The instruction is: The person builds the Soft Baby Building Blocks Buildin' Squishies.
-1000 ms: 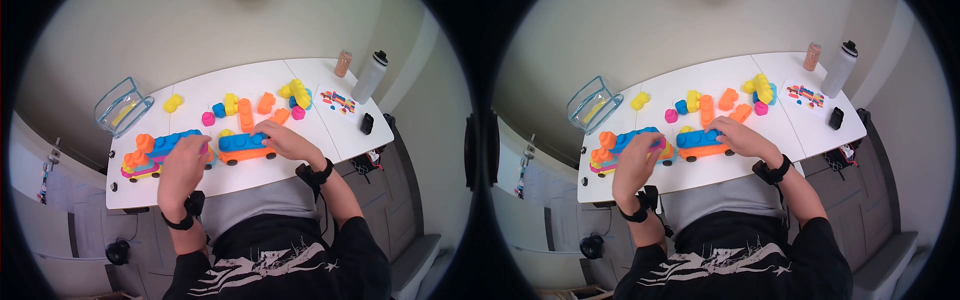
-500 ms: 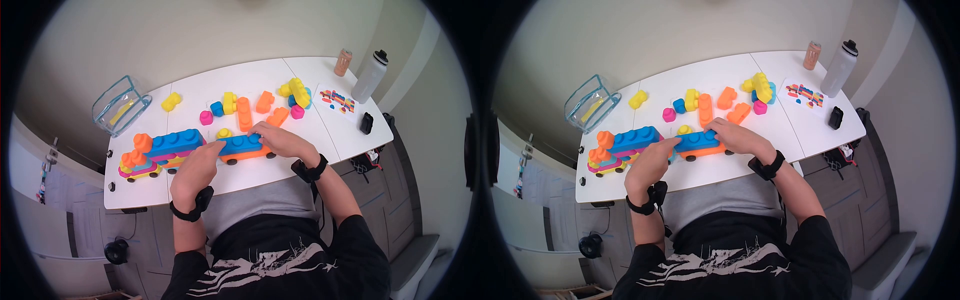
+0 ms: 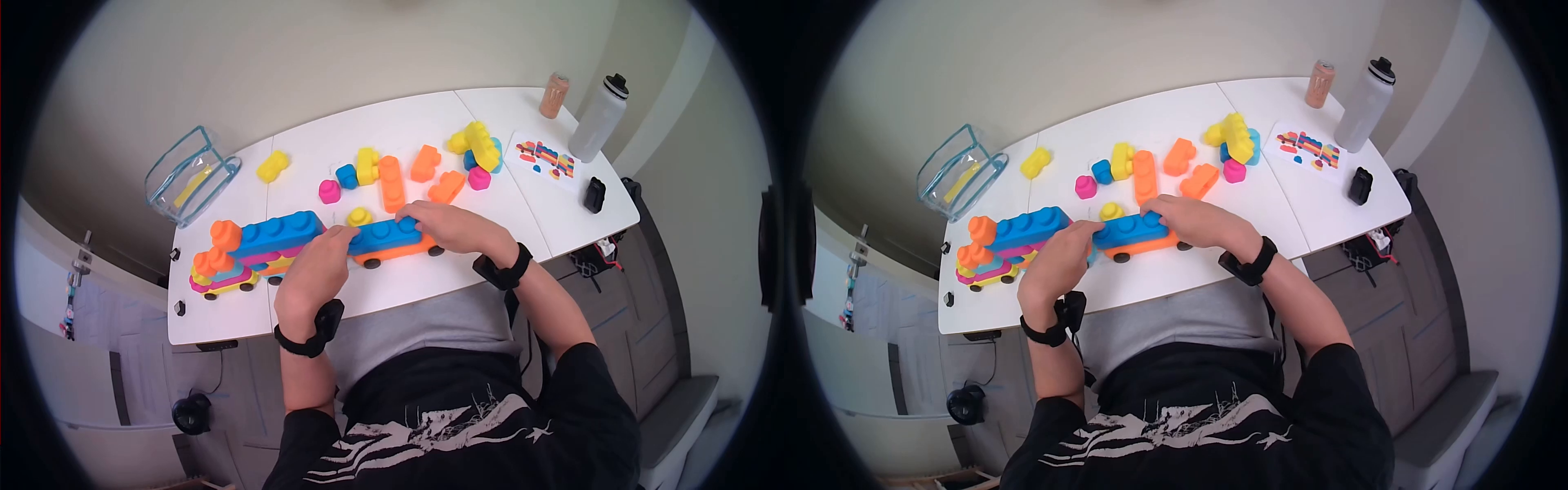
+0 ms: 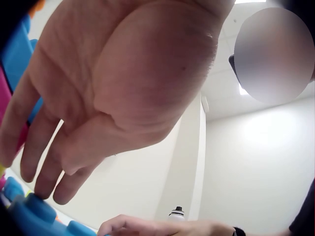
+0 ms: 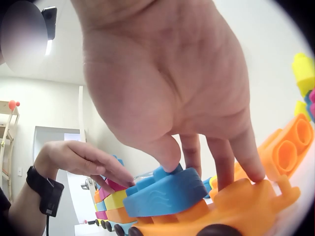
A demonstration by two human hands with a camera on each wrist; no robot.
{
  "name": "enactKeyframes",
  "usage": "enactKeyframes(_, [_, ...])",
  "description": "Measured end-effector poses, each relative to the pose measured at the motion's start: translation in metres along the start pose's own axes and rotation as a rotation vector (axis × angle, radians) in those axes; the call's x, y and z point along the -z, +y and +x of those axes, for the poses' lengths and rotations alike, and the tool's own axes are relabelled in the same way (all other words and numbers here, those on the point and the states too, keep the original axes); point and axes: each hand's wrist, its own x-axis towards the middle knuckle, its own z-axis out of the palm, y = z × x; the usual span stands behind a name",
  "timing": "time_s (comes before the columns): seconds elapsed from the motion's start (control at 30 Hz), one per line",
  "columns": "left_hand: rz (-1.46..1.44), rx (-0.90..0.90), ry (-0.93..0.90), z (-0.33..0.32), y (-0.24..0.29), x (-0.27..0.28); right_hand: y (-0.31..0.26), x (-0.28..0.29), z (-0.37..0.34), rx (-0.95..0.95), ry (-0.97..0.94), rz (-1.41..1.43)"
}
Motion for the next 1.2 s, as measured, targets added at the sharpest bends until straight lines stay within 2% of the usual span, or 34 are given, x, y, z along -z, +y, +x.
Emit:
enactKeyframes(0.07, [0.011,-0.049,0.014,0.000,-0.004,-0.002,-0.001,0.000,0.000,0.010,0.005,-0.001])
enactKeyframes(0.4, [0.009,-0.007,-0.039,0.000,0.001,0.004,-0.002,0.000,-0.001,0.023,0.024,-0.037])
enactKeyframes(0.53, [-0.004,-0.066,-0.033,0.001,-0.001,0.004,-0.001,0.003,-0.001,-0.013,-0.014,-0.024])
enactKeyframes(0.6, [-0.004,-0.075,-0.035,0.002,-0.001,0.005,0.004,0.002,-0.001,0.038,0.014,-0.008])
enactKeyframes(0.83, [-0.010,-0.032,-0.045,0.003,0.000,0.003,0.000,0.003,-0.004,0.023,-0.030,-0.002])
enactKeyframes(0.9, [-0.003,-0.036,-0.037,0.003,-0.001,0.001,-0.009,0.007,-0.003,-0.079,-0.071,-0.009])
enactKeyframes(1.0, [0.043,0.049,-0.079,0.005,-0.001,-0.002,-0.008,0.009,0.002,-0.107,-0.128,-0.057])
enactKeyframes(1.2, [0.082,0.051,-0.093,-0.004,0.011,0.011,-0.018,0.017,0.028,-0.050,-0.062,-0.166])
